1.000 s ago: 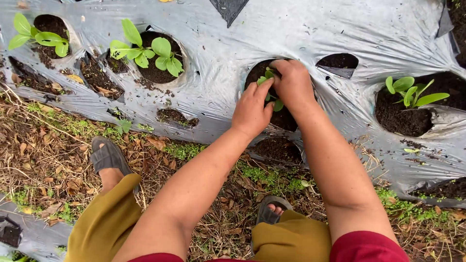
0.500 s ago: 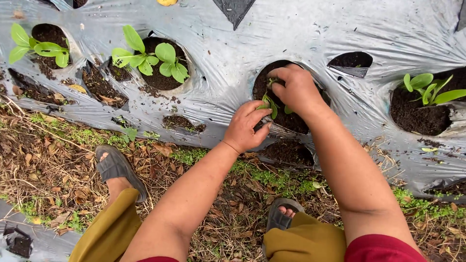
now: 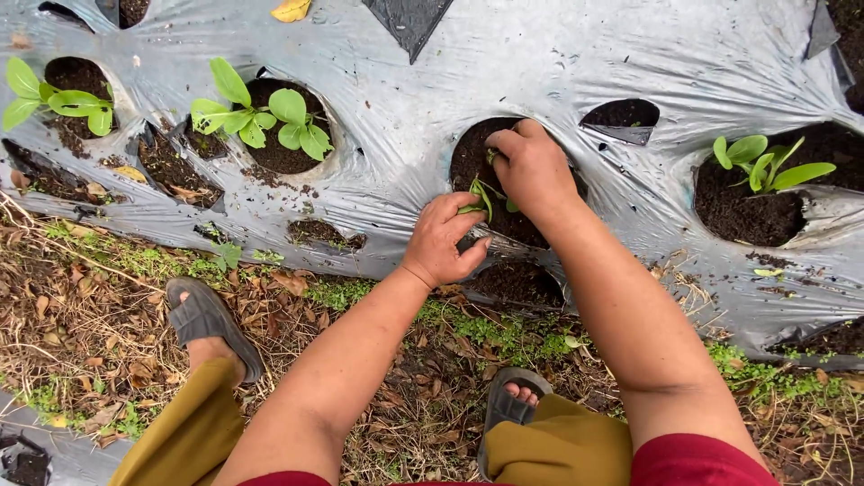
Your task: The person plants small green seedlings into holes cut into a plastic sheet covering the soil. They use their hands to place the seedlings and press the soil around the base to secure them.
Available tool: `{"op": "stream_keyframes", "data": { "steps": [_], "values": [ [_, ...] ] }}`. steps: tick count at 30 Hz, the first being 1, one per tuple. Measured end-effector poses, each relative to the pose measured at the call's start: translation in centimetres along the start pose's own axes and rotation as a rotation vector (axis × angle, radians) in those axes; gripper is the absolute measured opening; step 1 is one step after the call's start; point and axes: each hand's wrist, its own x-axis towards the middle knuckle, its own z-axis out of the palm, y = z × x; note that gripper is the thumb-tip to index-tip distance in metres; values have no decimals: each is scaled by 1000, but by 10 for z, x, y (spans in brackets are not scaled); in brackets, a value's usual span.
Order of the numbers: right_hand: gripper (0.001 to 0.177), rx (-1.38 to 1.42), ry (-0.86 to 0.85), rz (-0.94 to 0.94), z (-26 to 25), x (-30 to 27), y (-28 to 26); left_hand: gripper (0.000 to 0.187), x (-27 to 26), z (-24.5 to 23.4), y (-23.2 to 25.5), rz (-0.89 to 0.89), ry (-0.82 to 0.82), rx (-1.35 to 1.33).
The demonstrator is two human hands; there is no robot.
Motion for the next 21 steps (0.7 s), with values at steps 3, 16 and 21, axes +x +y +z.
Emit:
{"op": "stream_keyframes", "data": {
  "steps": [3,16,21],
  "values": [
    [39,6,-83,52,-5,4,-31,27,0,2,-1,22,-2,37],
    [32,340,-206,31,-8,11,-21,32,-3,-1,3,40,-10,112],
    [28,205,-233,-168,11,13,-32,31,-5,2,-2,72,-14,136]
  ]
}}
